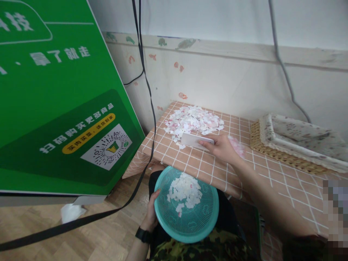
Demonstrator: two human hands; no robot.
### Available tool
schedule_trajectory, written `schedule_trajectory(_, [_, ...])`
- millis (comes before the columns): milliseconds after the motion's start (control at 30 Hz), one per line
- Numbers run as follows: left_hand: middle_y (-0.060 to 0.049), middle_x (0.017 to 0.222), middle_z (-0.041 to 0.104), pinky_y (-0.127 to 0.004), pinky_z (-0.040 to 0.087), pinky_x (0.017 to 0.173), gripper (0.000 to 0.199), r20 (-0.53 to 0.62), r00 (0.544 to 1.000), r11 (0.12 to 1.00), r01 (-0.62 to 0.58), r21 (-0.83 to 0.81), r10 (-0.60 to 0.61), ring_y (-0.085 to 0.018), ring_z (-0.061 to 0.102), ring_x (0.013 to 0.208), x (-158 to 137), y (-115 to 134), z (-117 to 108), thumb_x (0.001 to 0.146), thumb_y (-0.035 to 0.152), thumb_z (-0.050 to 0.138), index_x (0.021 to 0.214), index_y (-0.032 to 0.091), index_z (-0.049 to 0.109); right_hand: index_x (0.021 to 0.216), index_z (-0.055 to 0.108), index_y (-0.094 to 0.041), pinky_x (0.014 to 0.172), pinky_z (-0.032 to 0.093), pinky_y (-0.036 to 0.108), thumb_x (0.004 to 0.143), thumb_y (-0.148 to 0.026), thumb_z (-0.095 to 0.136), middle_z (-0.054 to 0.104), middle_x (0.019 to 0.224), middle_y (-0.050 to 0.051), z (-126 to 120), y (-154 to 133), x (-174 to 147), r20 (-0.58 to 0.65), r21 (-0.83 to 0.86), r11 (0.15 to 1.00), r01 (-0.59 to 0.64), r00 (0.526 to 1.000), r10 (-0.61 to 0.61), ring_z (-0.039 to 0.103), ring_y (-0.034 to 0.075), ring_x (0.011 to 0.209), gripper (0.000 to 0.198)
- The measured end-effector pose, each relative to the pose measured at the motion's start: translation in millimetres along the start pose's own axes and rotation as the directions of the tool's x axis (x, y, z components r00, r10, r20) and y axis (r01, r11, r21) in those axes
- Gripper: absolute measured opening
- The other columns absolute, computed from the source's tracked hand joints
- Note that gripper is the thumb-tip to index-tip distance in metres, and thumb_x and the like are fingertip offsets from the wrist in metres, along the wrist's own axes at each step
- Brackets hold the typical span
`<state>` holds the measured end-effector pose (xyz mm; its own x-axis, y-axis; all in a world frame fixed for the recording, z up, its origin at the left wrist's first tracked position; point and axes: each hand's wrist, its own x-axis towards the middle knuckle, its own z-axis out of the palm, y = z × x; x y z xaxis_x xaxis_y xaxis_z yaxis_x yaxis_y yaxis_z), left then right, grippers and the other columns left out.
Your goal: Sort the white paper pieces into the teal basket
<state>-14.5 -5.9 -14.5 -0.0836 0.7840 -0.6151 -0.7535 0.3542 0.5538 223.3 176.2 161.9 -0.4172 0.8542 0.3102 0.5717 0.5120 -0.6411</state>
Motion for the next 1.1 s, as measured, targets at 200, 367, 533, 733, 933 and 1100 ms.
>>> schedule_trajectory(200, [-0.005,0.074,0.072,-0.035,0.046,0.075,0.024,-0.02,1.0,1.0,-0.02,0.011,0.02,-0.021,0.063,0.069,3.2,-1.6,-5.3,0.066,0.034,0.067,0.078,0.013,0.071,0.088,0.069,-0.022,0.054,0.04,0.027,0.085,-0.04,0.05,0.069,0.072,0.001,-0.4,-4.7,-2.6,-0.005,-0.054,0.998,0.016,1.0,-0.016,0.056,0.013,0.058,0.026])
schedule_trajectory(367, [-0.005,0.075,0.072,-0.036,0.046,0.076,0.024,-0.017,1.0,1.0,-0.025,0.0,0.025,-0.021,0.063,0.07,2.4,-2.1,-5.3,0.067,0.034,0.066,0.079,0.013,0.072,0.092,0.07,-0.023,0.051,0.039,0.028,0.085,-0.04,0.05,0.069,0.068,0.001,-1.9,-0.5,-0.5,-0.025,-0.125,0.992,0.021,0.999,-0.024,0.055,0.013,0.054,0.027])
schedule_trajectory(533, [-0.006,0.072,0.072,-0.034,0.046,0.074,0.023,-0.055,0.998,1.0,-0.008,0.0,0.008,-0.021,0.063,0.068,1.4,-1.3,-3.6,0.065,0.034,0.068,0.074,0.013,0.071,0.103,0.068,-0.025,0.057,0.044,0.03,0.085,-0.039,0.05,0.071,0.082,0.004,0.3,2.5,5.2,-0.088,-0.152,0.988,0.008,0.996,-0.022,0.061,0.016,0.063,0.029])
schedule_trajectory(733, [-0.005,0.07,0.072,-0.034,0.046,0.072,0.022,-0.031,0.999,1.0,0.012,-0.01,-0.013,-0.02,0.063,0.065,0.0,0.4,-1.5,0.066,0.033,0.067,0.074,0.014,0.071,0.097,0.069,-0.023,0.06,0.045,0.03,0.085,-0.037,0.051,0.071,0.083,0.004,5.1,-4.5,14.1,-0.007,-0.097,0.992,0.077,0.997,-0.078,0.061,0.016,0.066,0.026])
schedule_trajectory(933, [-0.006,0.075,0.073,-0.037,0.047,0.074,0.025,-0.021,1.0,1.0,0.002,0.006,-0.002,-0.023,0.064,0.068,-1.7,1.7,0.1,0.065,0.034,0.067,0.078,0.013,0.072,0.088,0.07,-0.02,0.057,0.042,0.026,0.085,-0.041,0.051,0.069,0.074,0.001,-1.2,-5.1,21.7,0.015,-0.019,0.998,0.056,0.998,-0.055,0.058,0.013,0.063,0.028])
schedule_trajectory(1100, [-0.005,0.072,0.073,-0.035,0.048,0.073,0.023,-0.035,0.999,1.0,0.002,-0.014,-0.003,-0.021,0.064,0.066,0.2,0.6,-1.6,0.065,0.033,0.068,0.075,0.014,0.072,0.082,0.07,-0.019,0.055,0.04,0.025,0.084,-0.04,0.052,0.066,0.067,0.0,-3.7,-6.0,25.9,0.073,-0.023,0.997,0.07,0.995,-0.069,0.054,0.012,0.058,0.027])
